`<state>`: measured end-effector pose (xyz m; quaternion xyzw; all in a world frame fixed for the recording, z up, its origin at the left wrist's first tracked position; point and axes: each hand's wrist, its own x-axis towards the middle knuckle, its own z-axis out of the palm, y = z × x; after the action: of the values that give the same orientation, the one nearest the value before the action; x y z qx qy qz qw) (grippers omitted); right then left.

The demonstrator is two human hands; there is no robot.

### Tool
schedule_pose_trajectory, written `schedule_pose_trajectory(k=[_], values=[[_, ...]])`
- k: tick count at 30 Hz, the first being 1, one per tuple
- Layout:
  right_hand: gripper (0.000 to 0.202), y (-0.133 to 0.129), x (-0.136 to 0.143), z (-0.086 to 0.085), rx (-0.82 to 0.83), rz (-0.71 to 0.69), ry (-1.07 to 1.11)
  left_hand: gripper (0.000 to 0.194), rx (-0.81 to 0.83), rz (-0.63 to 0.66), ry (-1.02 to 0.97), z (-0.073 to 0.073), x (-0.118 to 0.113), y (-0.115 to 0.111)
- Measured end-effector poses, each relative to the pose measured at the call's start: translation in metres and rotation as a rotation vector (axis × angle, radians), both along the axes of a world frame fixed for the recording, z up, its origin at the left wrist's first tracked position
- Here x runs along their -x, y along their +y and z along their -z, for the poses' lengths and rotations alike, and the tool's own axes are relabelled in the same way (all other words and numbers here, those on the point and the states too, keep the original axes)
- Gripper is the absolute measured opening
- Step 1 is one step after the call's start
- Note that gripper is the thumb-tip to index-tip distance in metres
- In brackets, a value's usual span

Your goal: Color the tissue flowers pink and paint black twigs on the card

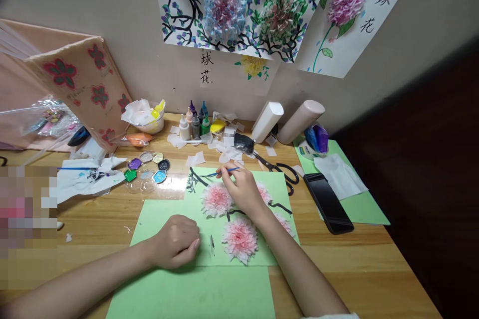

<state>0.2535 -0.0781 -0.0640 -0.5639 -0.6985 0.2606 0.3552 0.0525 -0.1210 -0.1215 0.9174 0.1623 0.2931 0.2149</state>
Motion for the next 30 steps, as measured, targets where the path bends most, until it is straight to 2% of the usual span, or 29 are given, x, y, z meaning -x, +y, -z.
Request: schedule_pose_trajectory(k=[30], values=[[0.028,0.006,-0.023,-0.007,-0.029,0.118,-0.152,0.029,0.007,-0.011,-0.046,0.002,-0.001,-0.001]])
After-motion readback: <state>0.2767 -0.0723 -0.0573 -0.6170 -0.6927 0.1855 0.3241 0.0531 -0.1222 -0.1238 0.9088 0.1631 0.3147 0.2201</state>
